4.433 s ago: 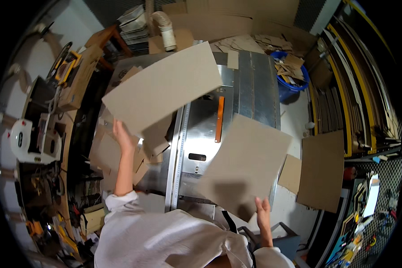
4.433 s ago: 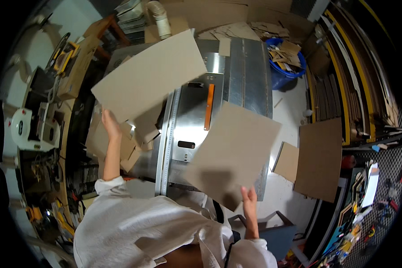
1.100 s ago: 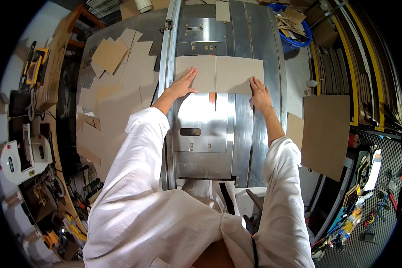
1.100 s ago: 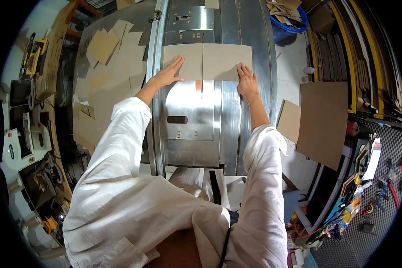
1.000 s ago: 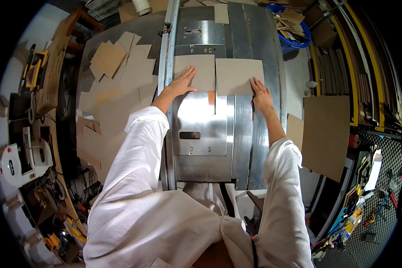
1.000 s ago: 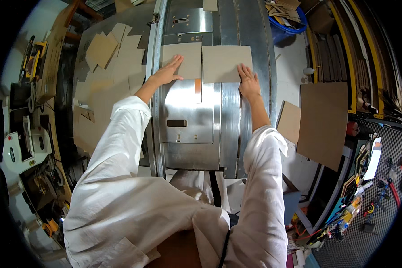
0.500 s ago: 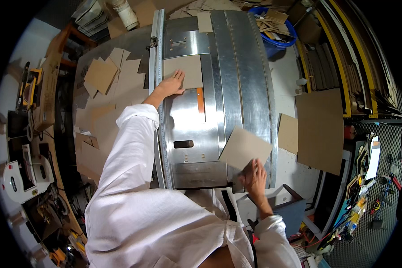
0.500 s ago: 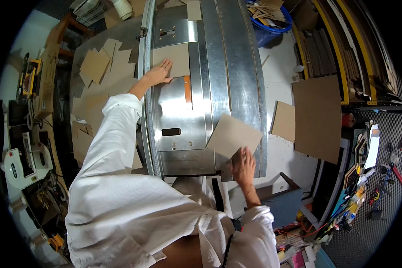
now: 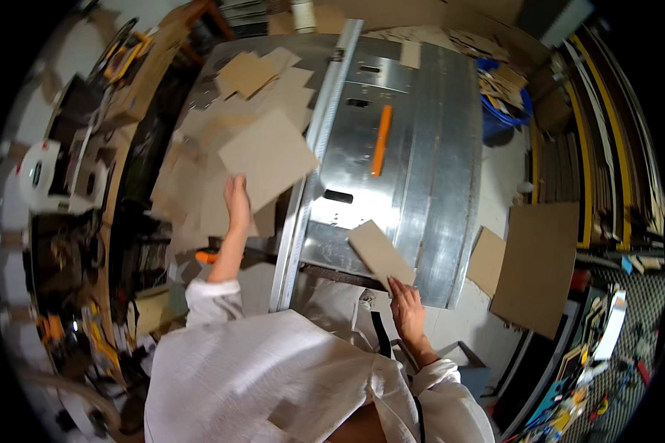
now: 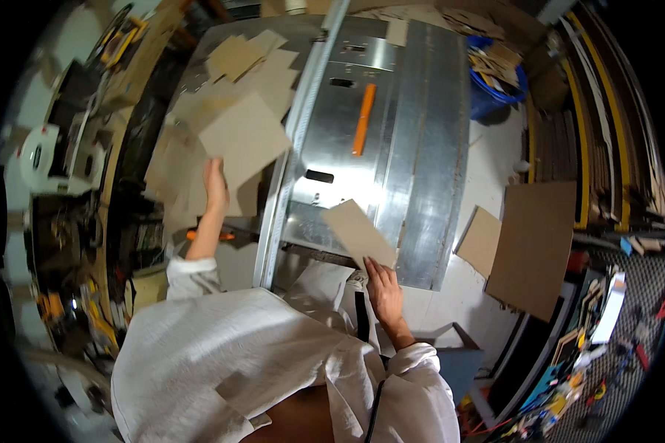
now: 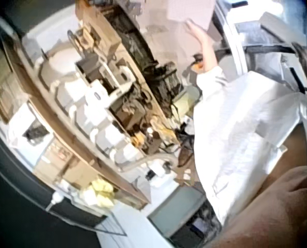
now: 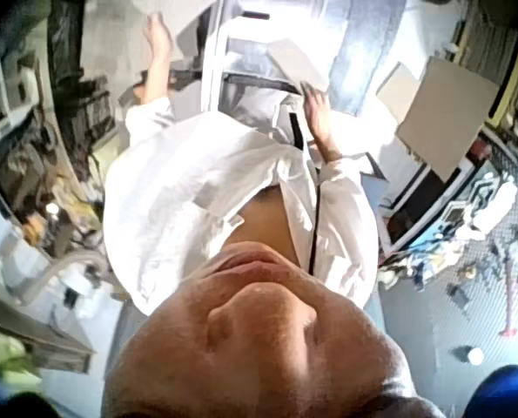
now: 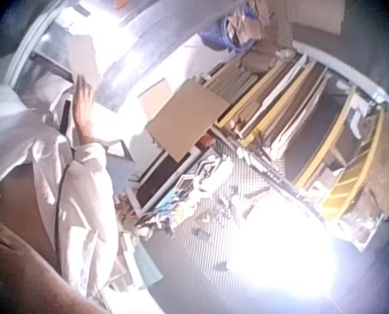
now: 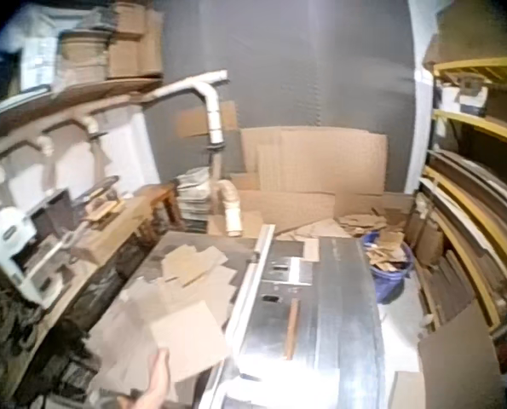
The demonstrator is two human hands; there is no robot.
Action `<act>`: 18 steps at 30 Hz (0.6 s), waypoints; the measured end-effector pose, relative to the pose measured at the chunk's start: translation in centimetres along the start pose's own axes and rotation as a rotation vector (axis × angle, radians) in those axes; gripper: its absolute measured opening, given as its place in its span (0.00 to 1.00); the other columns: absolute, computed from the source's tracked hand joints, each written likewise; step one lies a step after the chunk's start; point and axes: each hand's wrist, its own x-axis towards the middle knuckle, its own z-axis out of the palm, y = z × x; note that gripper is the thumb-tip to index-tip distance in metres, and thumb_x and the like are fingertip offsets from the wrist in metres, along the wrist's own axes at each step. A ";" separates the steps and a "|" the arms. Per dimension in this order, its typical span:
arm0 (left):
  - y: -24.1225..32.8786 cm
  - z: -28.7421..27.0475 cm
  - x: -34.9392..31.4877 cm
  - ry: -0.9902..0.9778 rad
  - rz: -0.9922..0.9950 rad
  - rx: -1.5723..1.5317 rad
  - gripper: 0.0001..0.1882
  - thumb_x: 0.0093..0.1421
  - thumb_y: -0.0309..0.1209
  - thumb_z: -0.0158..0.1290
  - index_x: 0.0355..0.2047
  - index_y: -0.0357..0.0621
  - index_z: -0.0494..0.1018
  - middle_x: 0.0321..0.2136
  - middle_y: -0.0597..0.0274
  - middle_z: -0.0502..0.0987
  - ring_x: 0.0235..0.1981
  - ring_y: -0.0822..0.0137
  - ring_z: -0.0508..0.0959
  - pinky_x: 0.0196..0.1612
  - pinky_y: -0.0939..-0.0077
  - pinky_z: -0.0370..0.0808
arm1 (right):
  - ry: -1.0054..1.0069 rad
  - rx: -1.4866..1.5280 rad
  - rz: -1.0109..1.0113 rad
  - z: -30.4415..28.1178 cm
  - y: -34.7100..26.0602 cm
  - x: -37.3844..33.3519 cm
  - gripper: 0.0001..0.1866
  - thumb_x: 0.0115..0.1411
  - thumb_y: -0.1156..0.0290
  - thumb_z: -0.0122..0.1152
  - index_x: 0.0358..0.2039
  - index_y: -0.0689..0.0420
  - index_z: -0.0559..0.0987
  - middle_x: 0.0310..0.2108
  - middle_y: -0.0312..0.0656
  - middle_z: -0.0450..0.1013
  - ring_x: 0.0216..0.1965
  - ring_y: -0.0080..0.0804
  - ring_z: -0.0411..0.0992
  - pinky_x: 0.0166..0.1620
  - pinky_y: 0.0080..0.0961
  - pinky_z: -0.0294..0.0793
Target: The person assembles a small wooden picture frame, cuts a piece of cardboard on a table saw, and places two small figurines on the cardboard. They then use a pen to draw around the figurines on the cardboard.
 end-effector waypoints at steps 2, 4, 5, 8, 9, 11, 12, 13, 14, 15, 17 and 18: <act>-0.3 -6.1 -5.4 0.143 -0.109 -0.126 0.14 0.62 0.36 0.46 0.41 0.39 0.71 0.34 0.68 0.73 0.36 0.73 0.72 0.42 0.78 0.69 | 0.045 0.073 -0.096 -2.1 -4.3 3.1 0.33 0.49 0.83 0.57 0.58 0.51 0.71 0.54 0.41 0.70 0.53 0.42 0.67 0.53 0.35 0.71; -0.9 -12.1 -9.8 0.215 -0.263 -0.208 0.12 0.62 0.36 0.46 0.39 0.41 0.71 0.35 0.67 0.72 0.39 0.73 0.72 0.44 0.78 0.69 | 0.094 0.080 -0.258 -1.7 -7.4 6.5 0.31 0.51 0.84 0.56 0.58 0.51 0.72 0.55 0.41 0.70 0.54 0.43 0.67 0.55 0.35 0.70; -1.5 -14.6 -11.6 0.237 -0.321 -0.236 0.12 0.62 0.36 0.46 0.38 0.42 0.71 0.35 0.67 0.72 0.40 0.72 0.72 0.45 0.77 0.69 | 0.132 0.043 -0.337 -0.7 -8.5 8.0 0.30 0.52 0.83 0.56 0.58 0.51 0.71 0.56 0.41 0.69 0.55 0.43 0.66 0.56 0.35 0.69; -0.7 -19.3 -15.7 0.304 -0.259 -0.336 0.09 0.62 0.36 0.47 0.35 0.46 0.70 0.33 0.70 0.72 0.35 0.76 0.72 0.39 0.79 0.69 | 0.110 0.150 -0.442 3.4 -12.5 13.3 0.29 0.55 0.83 0.55 0.59 0.51 0.70 0.59 0.43 0.66 0.57 0.47 0.64 0.57 0.36 0.68; -0.3 -20.1 -16.4 0.303 -0.205 -0.367 0.07 0.62 0.36 0.47 0.33 0.47 0.70 0.31 0.71 0.72 0.32 0.78 0.71 0.36 0.81 0.69 | 0.128 0.128 -0.474 4.9 -13.4 14.9 0.29 0.56 0.82 0.55 0.59 0.51 0.69 0.60 0.44 0.64 0.58 0.48 0.63 0.58 0.37 0.67; -2.4 -23.5 -17.4 0.220 -0.270 -0.424 0.06 0.62 0.35 0.48 0.33 0.49 0.70 0.31 0.72 0.71 0.30 0.79 0.71 0.33 0.83 0.68 | 0.182 0.077 -0.505 8.3 -15.8 18.0 0.29 0.58 0.80 0.55 0.61 0.53 0.67 0.61 0.47 0.63 0.60 0.50 0.62 0.60 0.37 0.65; -3.3 -25.3 -17.7 0.180 -0.303 -0.453 0.05 0.62 0.35 0.48 0.32 0.49 0.69 0.30 0.73 0.71 0.29 0.80 0.70 0.32 0.84 0.68 | 0.206 0.053 -0.521 10.1 -16.8 18.4 0.29 0.59 0.79 0.55 0.62 0.53 0.66 0.61 0.48 0.62 0.60 0.51 0.61 0.60 0.38 0.64; -2.7 -24.7 -18.2 0.206 -0.267 -0.489 0.07 0.62 0.35 0.48 0.35 0.47 0.70 0.33 0.69 0.73 0.32 0.78 0.72 0.34 0.82 0.69 | 0.173 0.201 -0.426 12.1 -17.4 17.9 0.29 0.60 0.77 0.55 0.62 0.55 0.64 0.61 0.49 0.62 0.61 0.50 0.60 0.61 0.37 0.62; -2.2 -23.3 -18.4 0.217 -0.234 -0.527 0.09 0.63 0.35 0.48 0.38 0.45 0.71 0.36 0.66 0.74 0.35 0.75 0.73 0.35 0.80 0.70 | 0.148 0.335 -0.318 13.6 -17.5 17.6 0.28 0.62 0.74 0.55 0.63 0.57 0.63 0.62 0.50 0.61 0.62 0.49 0.59 0.62 0.37 0.60; -4.5 -24.5 -18.7 0.178 -0.285 -0.458 0.10 0.63 0.35 0.48 0.40 0.45 0.72 0.36 0.67 0.74 0.35 0.76 0.73 0.35 0.81 0.70 | 0.114 0.476 -0.211 15.0 -18.1 17.6 0.29 0.63 0.72 0.54 0.64 0.58 0.61 0.62 0.52 0.60 0.63 0.48 0.59 0.63 0.37 0.59; -6.8 -24.3 -19.2 0.082 -0.336 -0.426 0.12 0.63 0.35 0.48 0.44 0.45 0.72 0.37 0.68 0.74 0.35 0.77 0.73 0.36 0.83 0.70 | -0.431 1.039 0.324 15.6 -17.8 15.6 0.38 0.68 0.41 0.34 0.66 0.61 0.57 0.65 0.52 0.56 0.63 0.41 0.58 0.62 0.41 0.58; -6.4 -23.9 -19.9 0.051 -0.330 -0.454 0.14 0.63 0.35 0.47 0.47 0.44 0.71 0.38 0.68 0.74 0.35 0.78 0.73 0.38 0.84 0.70 | -0.650 1.179 0.444 14.4 -19.5 13.8 0.42 0.66 0.36 0.27 0.66 0.58 0.57 0.63 0.51 0.60 0.62 0.42 0.59 0.61 0.43 0.57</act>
